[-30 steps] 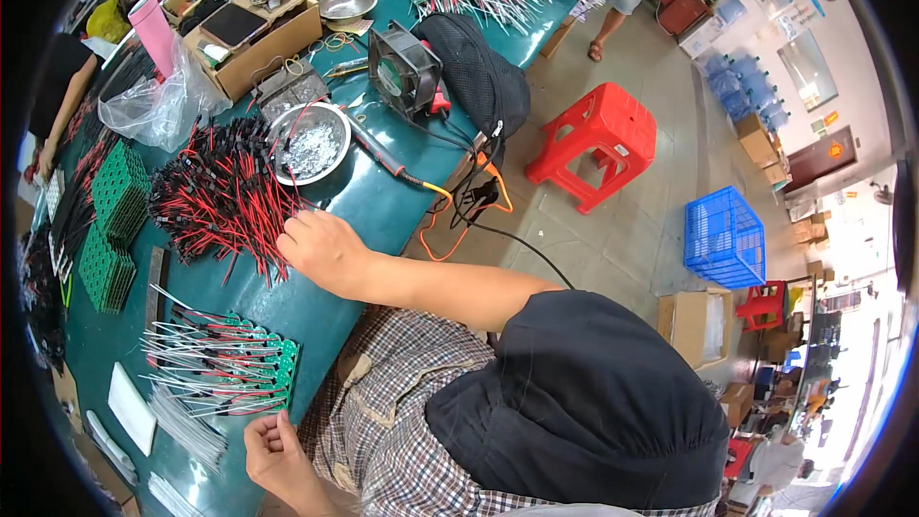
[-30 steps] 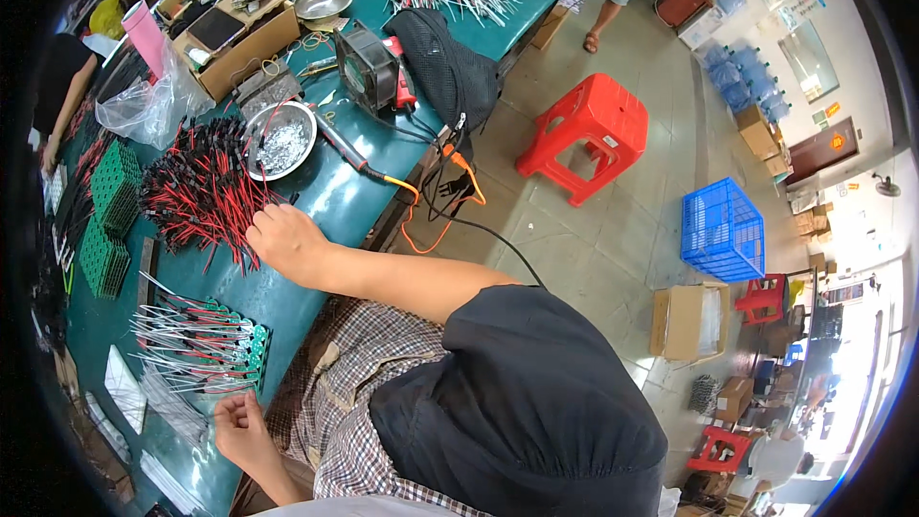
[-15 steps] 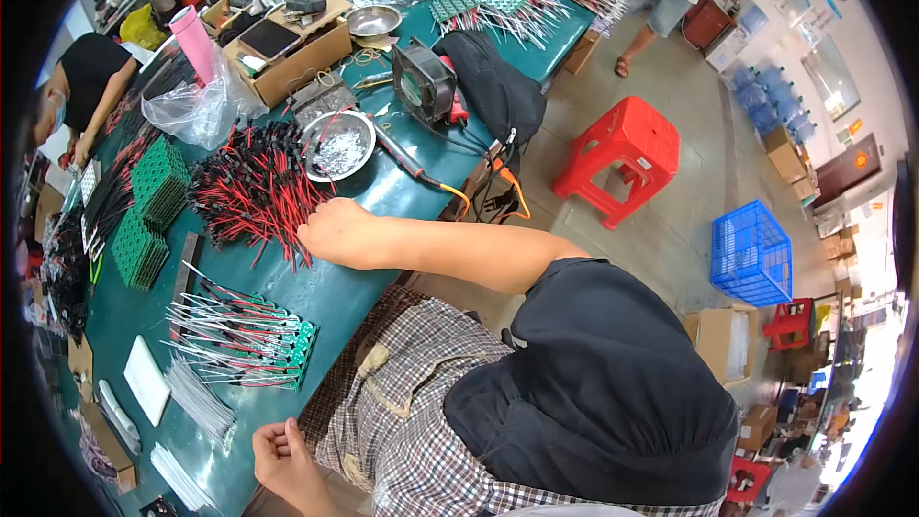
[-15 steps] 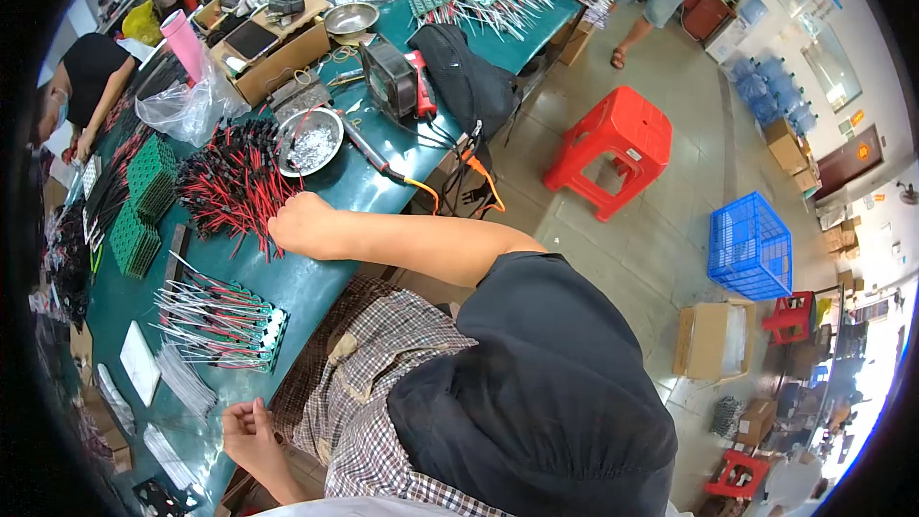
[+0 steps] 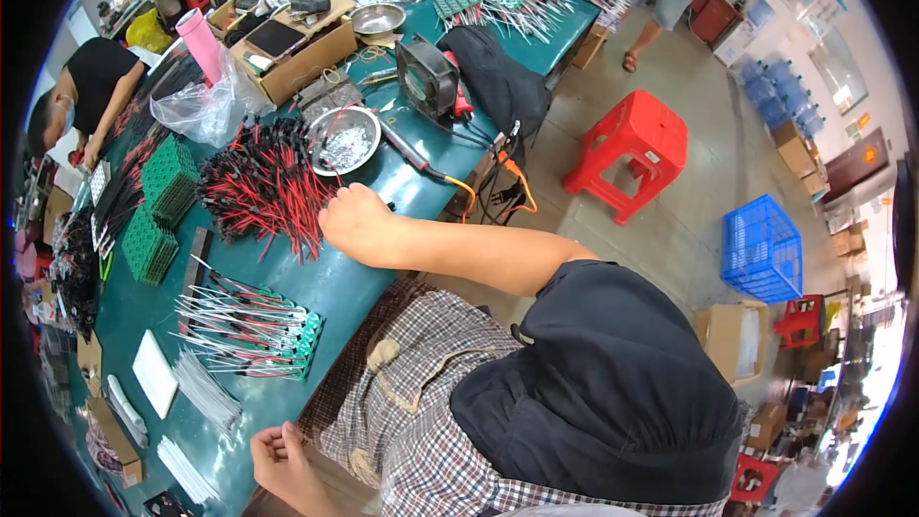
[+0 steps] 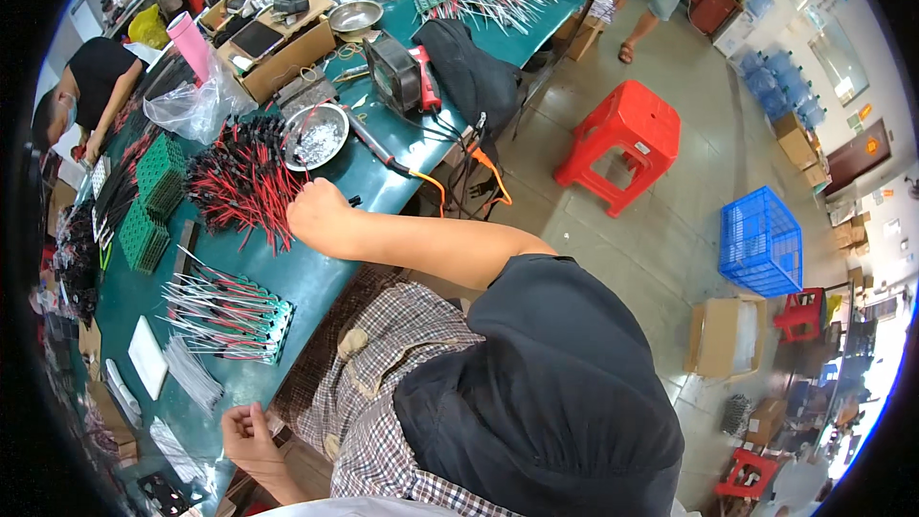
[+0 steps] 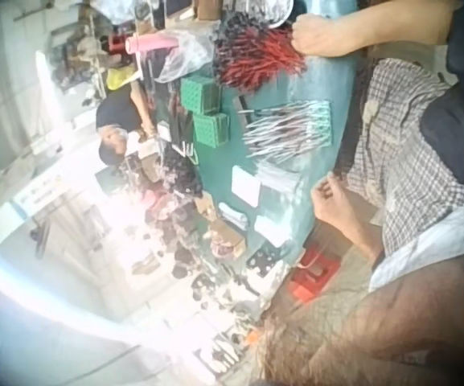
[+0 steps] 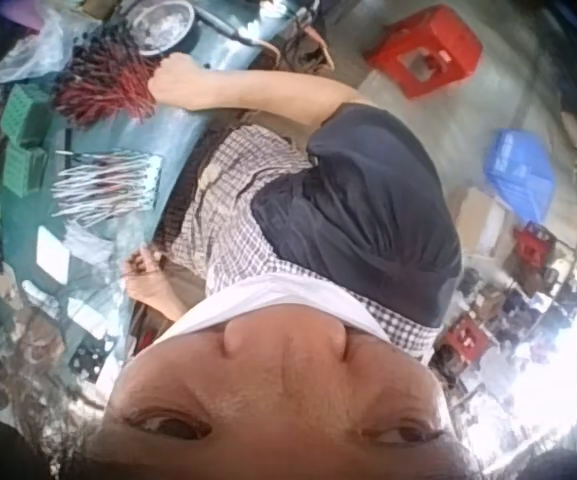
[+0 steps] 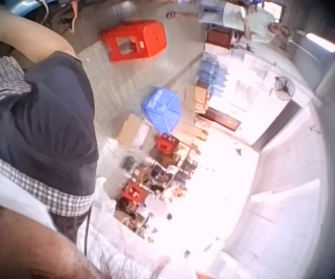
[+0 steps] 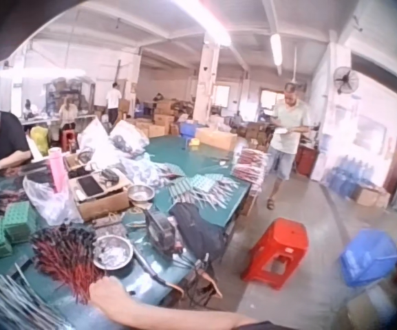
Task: Attaching wires and cable ties to LED circuit boards on an assembly line.
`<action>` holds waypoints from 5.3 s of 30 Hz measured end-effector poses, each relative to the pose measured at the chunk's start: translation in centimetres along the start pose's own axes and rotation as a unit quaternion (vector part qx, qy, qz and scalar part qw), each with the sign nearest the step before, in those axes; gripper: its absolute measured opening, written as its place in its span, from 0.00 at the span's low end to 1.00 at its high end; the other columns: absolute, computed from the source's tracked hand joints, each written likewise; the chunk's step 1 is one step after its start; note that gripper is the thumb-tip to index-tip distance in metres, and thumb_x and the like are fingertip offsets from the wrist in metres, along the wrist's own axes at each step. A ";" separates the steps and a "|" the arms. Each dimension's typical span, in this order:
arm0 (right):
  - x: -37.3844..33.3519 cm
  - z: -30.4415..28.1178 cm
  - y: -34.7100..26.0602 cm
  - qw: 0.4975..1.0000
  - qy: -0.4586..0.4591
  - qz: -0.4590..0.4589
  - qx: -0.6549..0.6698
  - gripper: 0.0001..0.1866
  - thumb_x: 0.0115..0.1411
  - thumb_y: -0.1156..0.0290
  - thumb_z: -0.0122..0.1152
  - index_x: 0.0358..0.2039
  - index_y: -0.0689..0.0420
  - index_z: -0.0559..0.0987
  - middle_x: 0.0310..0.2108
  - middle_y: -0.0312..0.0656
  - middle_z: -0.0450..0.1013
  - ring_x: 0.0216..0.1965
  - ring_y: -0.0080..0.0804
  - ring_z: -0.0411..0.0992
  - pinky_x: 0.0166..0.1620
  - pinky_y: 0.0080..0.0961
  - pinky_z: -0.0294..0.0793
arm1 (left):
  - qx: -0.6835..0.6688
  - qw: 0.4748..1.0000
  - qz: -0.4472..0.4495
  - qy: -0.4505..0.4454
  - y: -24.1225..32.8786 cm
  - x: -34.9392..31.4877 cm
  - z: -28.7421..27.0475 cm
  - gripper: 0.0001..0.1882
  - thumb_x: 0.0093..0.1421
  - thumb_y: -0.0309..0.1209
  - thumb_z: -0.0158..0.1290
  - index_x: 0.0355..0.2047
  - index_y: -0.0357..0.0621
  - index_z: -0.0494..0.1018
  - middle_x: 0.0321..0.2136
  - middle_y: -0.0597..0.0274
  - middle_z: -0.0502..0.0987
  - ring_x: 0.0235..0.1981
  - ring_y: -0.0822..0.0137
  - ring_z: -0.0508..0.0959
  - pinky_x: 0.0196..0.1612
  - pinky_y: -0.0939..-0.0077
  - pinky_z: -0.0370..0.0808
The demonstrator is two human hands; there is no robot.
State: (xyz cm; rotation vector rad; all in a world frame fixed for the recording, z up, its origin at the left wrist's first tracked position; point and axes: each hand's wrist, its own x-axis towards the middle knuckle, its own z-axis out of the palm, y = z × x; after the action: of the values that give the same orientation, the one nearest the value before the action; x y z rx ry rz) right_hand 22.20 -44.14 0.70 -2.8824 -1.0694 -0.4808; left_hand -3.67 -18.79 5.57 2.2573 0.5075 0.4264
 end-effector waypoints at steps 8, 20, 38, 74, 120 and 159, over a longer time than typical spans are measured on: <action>-0.8 -2.6 0.4 0.997 -0.048 0.022 0.060 0.05 0.46 0.72 0.62 0.24 0.55 0.84 0.27 0.44 0.80 0.33 0.44 0.80 0.32 0.42 0.77 | -0.039 0.998 -0.015 -0.044 -0.1 0.4 -0.4 0.08 0.63 0.27 0.59 0.31 0.39 0.71 0.20 0.68 0.73 0.20 0.82 0.68 0.23 0.88 0.63; -4.2 -4.6 0.0 0.913 0.050 0.127 0.383 0.07 0.50 0.73 0.61 0.31 0.57 0.80 0.29 0.49 0.79 0.34 0.51 0.78 0.38 0.45 0.77 | -0.044 0.997 0.014 -0.059 0.7 0.9 0.0 0.07 0.64 0.27 0.59 0.32 0.39 0.72 0.20 0.69 0.73 0.20 0.81 0.70 0.22 0.88 0.64; -5.7 -1.2 -2.8 0.726 0.194 0.171 0.637 0.07 0.53 0.77 0.60 0.33 0.61 0.83 0.31 0.46 0.80 0.34 0.39 0.78 0.39 0.34 0.77 | -0.061 0.983 0.033 -0.167 1.9 5.1 0.6 0.11 0.65 0.33 0.59 0.30 0.44 0.70 0.22 0.71 0.72 0.21 0.83 0.70 0.21 0.89 0.61; -5.1 -0.3 -2.3 0.848 0.055 0.160 0.503 0.09 0.68 0.76 0.56 0.45 0.68 0.78 0.40 0.45 0.78 0.36 0.28 0.78 0.40 0.21 0.79 | -0.171 0.965 -0.063 -0.188 -0.9 -6.4 1.2 0.11 0.61 0.38 0.59 0.33 0.44 0.78 0.30 0.58 0.82 0.33 0.56 0.82 0.35 0.62 0.76; -5.4 -0.3 -4.2 0.838 0.013 0.164 0.521 0.04 0.66 0.80 0.58 0.40 0.66 0.77 0.37 0.43 0.78 0.35 0.24 0.76 0.42 0.20 0.77 | 0.192 0.945 -0.182 0.195 -12.0 7.7 -7.9 0.08 0.58 0.33 0.58 0.33 0.42 0.79 0.30 0.56 0.82 0.33 0.58 0.82 0.37 0.66 0.77; -3.0 -2.6 -10.9 0.717 -0.115 0.198 0.659 0.04 0.56 0.85 0.65 0.31 0.64 0.79 0.29 0.35 0.76 0.26 0.13 0.70 0.29 0.12 0.69 | 0.100 0.980 -0.173 -0.013 -15.1 12.0 -7.1 0.15 0.63 0.37 0.59 0.37 0.35 0.79 0.25 0.73 0.74 0.26 0.83 0.67 0.30 0.84 0.64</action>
State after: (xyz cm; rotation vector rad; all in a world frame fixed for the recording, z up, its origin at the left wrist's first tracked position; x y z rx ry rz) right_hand 12.38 -38.08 1.41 -1.7061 -0.3842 0.5194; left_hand 0.12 0.72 0.59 2.2969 0.9467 0.1748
